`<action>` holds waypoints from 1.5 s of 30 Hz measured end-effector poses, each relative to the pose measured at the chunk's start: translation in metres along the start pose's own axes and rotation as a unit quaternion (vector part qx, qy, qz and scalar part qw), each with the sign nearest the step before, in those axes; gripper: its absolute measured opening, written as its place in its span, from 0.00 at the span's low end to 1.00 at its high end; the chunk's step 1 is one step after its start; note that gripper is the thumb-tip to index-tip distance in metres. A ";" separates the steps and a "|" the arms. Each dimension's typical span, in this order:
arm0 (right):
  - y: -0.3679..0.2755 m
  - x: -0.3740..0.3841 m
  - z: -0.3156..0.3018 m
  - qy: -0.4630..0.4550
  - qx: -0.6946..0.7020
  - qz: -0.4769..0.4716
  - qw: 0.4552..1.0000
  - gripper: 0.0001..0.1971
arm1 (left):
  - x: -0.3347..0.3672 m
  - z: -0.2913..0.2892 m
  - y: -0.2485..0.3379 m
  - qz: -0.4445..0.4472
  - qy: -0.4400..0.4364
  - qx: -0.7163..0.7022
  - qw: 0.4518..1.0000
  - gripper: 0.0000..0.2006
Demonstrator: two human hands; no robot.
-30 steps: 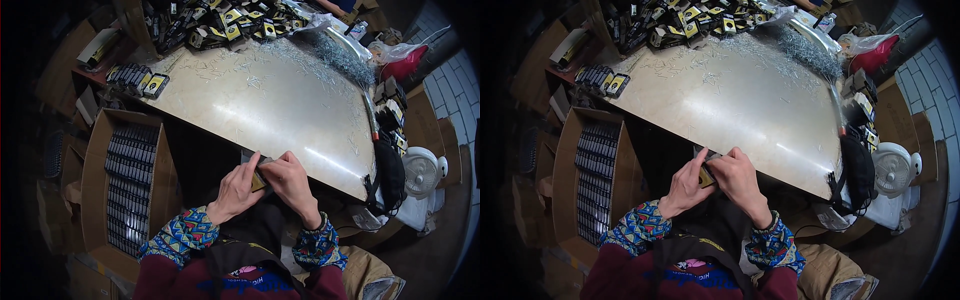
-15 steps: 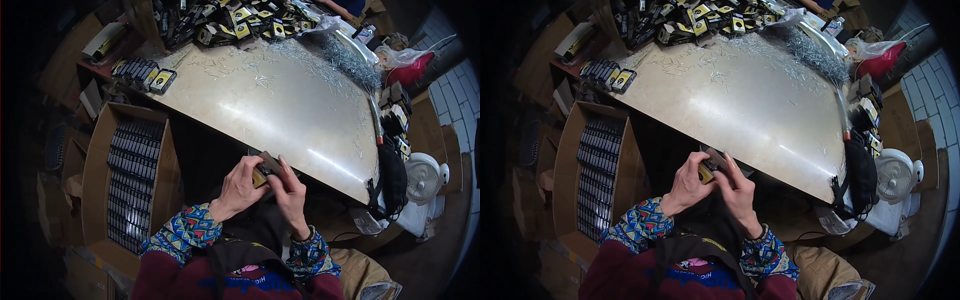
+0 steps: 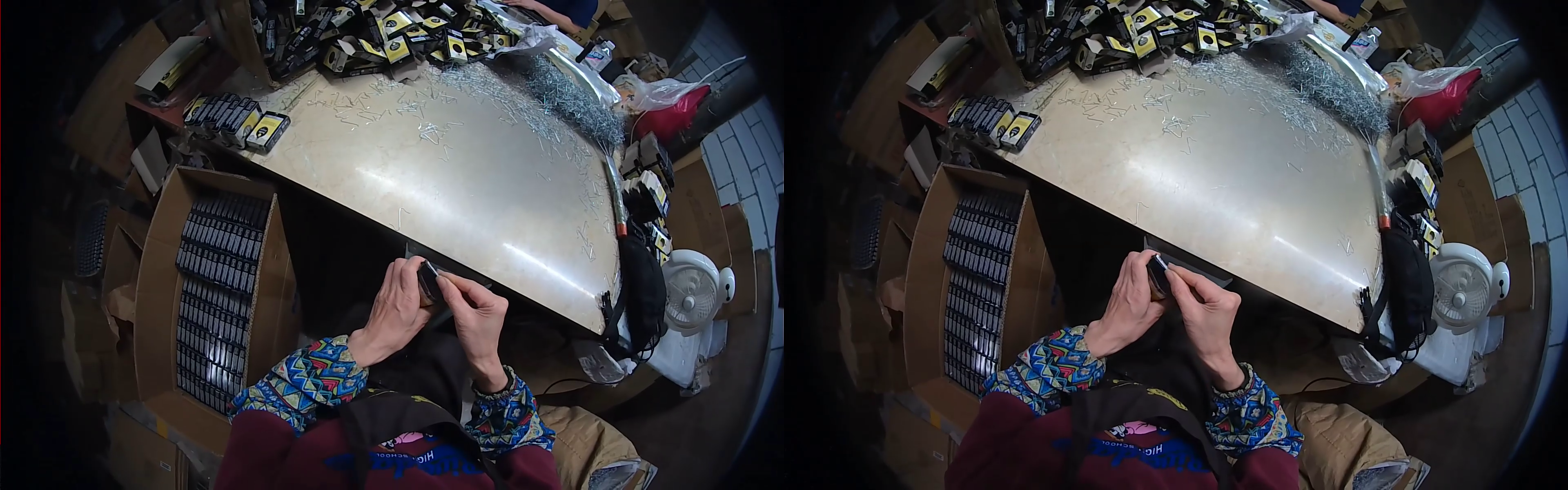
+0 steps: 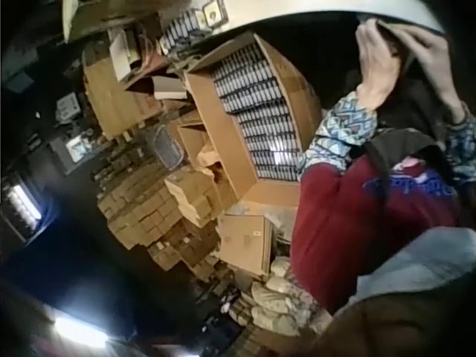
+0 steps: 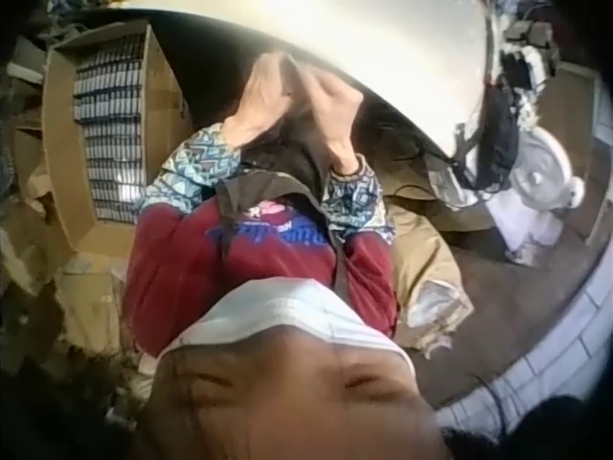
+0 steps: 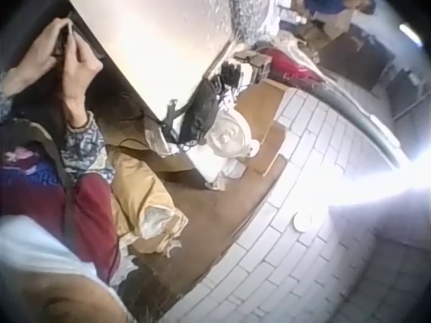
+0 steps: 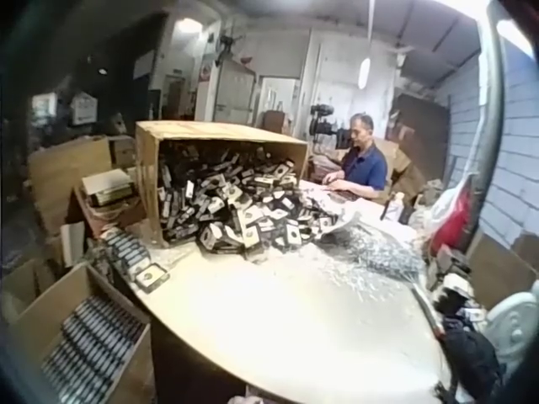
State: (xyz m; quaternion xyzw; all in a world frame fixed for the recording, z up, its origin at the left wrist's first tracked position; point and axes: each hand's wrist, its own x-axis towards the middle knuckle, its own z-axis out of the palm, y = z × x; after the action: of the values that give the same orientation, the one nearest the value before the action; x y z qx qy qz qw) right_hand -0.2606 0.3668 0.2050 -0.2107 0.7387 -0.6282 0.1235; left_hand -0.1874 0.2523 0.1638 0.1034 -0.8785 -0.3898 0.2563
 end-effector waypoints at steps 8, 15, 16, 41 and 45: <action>0.009 -0.005 0.010 0.039 -0.128 -0.134 0.982 0.09 | 0.003 0.003 -0.003 -0.022 0.000 -0.028 0.999 0.30; 0.020 0.001 0.013 -0.020 -0.211 -0.328 0.921 0.11 | 0.001 -0.010 -0.004 -0.123 -0.052 -0.136 0.982 0.29; 0.026 0.001 0.004 -0.044 -0.193 -0.273 0.941 0.10 | 0.002 -0.015 -0.008 -0.105 -0.068 -0.147 0.981 0.32; 0.054 0.288 0.056 -0.005 -0.528 -0.313 0.790 0.19 | 0.256 -0.119 -0.130 0.127 0.046 0.434 0.891 0.17; 0.064 0.350 -0.007 0.042 -0.611 -0.154 0.776 0.19 | 0.341 -0.091 -0.144 0.252 0.014 0.562 0.787 0.21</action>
State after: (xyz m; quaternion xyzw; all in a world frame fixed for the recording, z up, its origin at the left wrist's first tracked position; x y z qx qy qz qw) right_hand -0.5817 0.2174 0.1726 -0.3264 0.9293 -0.0639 -0.1606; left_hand -0.4308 -0.0329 0.2351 0.0101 -0.9333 0.2532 0.2543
